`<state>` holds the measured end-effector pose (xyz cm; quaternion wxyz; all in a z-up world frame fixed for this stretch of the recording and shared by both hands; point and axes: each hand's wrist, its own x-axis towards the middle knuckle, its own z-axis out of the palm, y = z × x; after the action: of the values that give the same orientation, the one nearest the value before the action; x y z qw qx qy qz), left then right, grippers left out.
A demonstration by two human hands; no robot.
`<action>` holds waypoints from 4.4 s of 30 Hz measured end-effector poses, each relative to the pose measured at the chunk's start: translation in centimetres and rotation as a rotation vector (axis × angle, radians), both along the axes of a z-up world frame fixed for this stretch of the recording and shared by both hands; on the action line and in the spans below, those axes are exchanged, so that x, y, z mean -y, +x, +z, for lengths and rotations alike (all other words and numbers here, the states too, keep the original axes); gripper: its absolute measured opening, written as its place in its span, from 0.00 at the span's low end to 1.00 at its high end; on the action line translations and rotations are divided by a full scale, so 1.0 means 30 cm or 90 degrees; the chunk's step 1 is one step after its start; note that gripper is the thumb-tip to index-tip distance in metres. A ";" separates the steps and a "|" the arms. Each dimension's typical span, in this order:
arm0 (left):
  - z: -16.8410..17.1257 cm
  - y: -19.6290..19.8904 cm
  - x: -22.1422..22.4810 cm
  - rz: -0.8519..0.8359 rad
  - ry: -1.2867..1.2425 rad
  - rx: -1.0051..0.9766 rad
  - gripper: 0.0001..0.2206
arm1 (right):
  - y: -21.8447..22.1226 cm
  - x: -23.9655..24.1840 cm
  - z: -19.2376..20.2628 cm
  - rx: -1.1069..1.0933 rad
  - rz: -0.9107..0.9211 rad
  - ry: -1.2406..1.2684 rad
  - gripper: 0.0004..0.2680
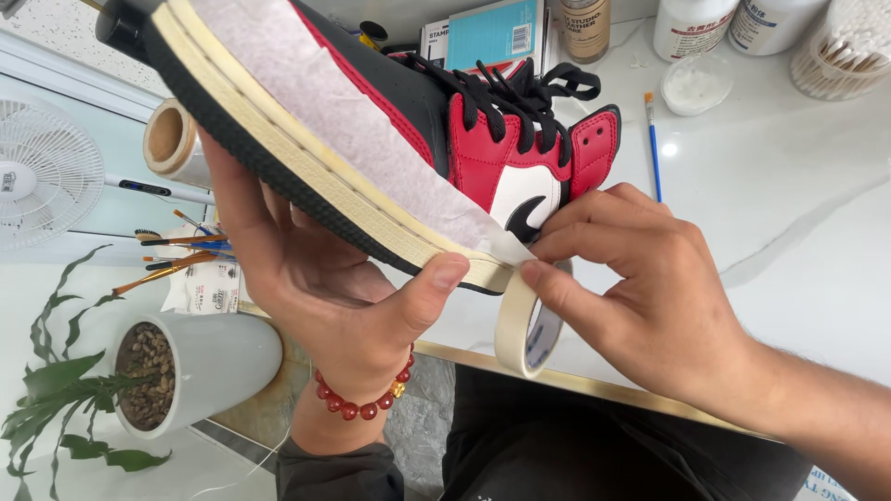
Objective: The person holds a sneaker and presses masking tape along the edge where the upper meets the midsole, smoothing the tape down with their fingers. They rotate the shoe to tape around the whole midsole, briefly cut the tape with scissors, and continue taping the second shoe.
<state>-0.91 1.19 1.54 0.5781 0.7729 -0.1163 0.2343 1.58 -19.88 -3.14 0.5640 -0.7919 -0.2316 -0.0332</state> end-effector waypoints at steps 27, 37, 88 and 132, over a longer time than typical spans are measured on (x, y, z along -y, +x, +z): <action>-0.059 0.027 -0.003 -0.002 -0.209 0.015 0.51 | 0.063 0.052 -0.039 -0.261 0.135 0.001 0.07; -0.069 0.044 -0.012 -0.022 -0.233 0.006 0.49 | 0.080 0.078 -0.013 -0.246 0.121 -0.023 0.07; -0.570 0.007 -0.350 0.050 0.361 -0.024 0.15 | 0.228 -0.258 -0.145 -0.571 0.216 -0.648 0.13; -0.479 0.205 -0.401 -0.342 0.487 0.089 0.07 | -0.224 -0.107 -0.345 0.452 0.299 -0.563 0.17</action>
<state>5.25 13.20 -12.83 0.2828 0.8553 -0.4286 0.0686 -5.14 -16.68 -13.49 0.0624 -0.8192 -0.5658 -0.0706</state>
